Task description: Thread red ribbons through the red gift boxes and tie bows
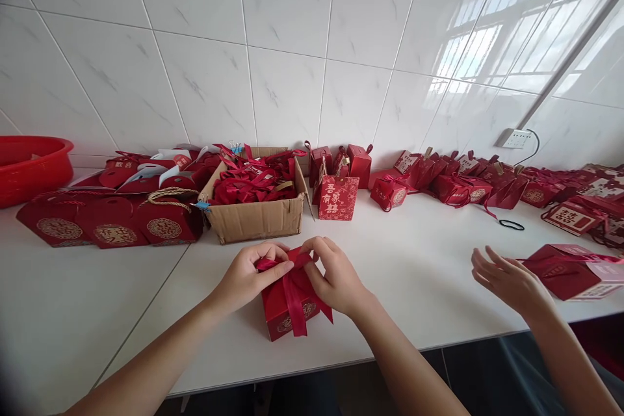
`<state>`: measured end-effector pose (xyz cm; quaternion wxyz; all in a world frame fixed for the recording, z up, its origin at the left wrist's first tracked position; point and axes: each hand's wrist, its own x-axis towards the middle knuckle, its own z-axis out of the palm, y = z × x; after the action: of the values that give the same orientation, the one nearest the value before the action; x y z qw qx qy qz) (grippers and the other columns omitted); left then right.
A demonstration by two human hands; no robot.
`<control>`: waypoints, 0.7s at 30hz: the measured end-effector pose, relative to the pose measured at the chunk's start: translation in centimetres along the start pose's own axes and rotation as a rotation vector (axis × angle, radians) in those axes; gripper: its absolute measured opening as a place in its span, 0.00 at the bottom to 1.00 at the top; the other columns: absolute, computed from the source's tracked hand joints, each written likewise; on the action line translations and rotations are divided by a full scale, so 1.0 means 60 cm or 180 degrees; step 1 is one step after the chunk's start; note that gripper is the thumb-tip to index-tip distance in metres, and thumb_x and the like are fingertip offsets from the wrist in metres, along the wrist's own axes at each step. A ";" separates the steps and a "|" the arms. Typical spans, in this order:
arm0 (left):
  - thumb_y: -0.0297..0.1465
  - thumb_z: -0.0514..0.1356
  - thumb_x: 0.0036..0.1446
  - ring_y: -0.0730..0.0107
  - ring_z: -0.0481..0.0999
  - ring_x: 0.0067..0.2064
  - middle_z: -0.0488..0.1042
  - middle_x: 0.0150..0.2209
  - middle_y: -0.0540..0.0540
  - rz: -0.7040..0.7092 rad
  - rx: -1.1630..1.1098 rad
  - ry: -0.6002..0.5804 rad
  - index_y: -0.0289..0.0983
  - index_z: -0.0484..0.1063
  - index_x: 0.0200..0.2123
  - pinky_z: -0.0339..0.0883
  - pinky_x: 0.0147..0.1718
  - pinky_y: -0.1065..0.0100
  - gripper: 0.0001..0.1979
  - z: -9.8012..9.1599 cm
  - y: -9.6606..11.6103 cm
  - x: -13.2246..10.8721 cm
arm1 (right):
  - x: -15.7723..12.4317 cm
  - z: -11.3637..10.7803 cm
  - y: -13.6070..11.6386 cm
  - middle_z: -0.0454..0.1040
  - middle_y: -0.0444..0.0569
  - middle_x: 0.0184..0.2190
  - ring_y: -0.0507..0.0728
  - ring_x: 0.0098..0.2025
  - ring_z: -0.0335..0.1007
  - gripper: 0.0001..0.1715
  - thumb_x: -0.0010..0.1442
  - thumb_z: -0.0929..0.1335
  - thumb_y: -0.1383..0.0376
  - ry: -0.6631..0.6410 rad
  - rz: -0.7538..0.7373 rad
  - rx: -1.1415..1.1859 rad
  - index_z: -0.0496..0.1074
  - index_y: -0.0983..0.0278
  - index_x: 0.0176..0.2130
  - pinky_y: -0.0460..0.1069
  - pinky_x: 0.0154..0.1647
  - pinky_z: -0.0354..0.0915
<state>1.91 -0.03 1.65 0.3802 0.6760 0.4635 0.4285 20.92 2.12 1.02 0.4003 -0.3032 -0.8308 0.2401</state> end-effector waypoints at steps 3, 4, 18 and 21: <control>0.37 0.60 0.55 0.65 0.75 0.38 0.77 0.36 0.45 0.0098 0.0089 0.0099 0.37 0.69 0.25 0.66 0.38 0.66 0.11 0.005 0.002 -0.002 | 0.000 0.016 0.000 0.68 0.44 0.33 0.52 0.34 0.63 0.12 0.53 0.62 0.76 0.0254 0.0072 -0.0030 0.63 0.61 0.35 0.48 0.34 0.61; 0.37 0.60 0.55 0.64 0.75 0.39 0.77 0.34 0.46 0.0127 0.0110 0.0173 0.37 0.67 0.23 0.66 0.39 0.66 0.13 0.007 0.001 -0.003 | 0.000 0.021 -0.001 0.68 0.44 0.33 0.52 0.33 0.63 0.11 0.52 0.62 0.76 0.0354 0.0113 -0.0036 0.62 0.61 0.34 0.47 0.33 0.61; 0.36 0.62 0.52 0.58 0.75 0.44 0.63 0.19 0.51 0.0151 0.0093 0.0229 0.40 0.45 0.17 0.67 0.44 0.64 0.26 0.016 -0.005 -0.004 | 0.001 0.016 0.008 0.67 0.44 0.30 0.52 0.29 0.63 0.12 0.47 0.61 0.75 0.0664 0.0659 0.0145 0.61 0.61 0.32 0.46 0.25 0.62; 0.35 0.62 0.51 0.60 0.74 0.42 0.57 0.18 0.52 0.0159 0.0160 0.0207 0.40 0.44 0.17 0.66 0.45 0.63 0.26 0.015 -0.008 -0.005 | -0.001 0.016 0.015 0.67 0.44 0.31 0.51 0.29 0.63 0.11 0.48 0.62 0.74 0.0639 0.0708 0.0207 0.62 0.61 0.33 0.45 0.25 0.62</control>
<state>2.52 -0.26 0.83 0.3370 0.6825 0.4692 0.4478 20.45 2.54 -0.14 0.4619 -0.4027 -0.7396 0.2783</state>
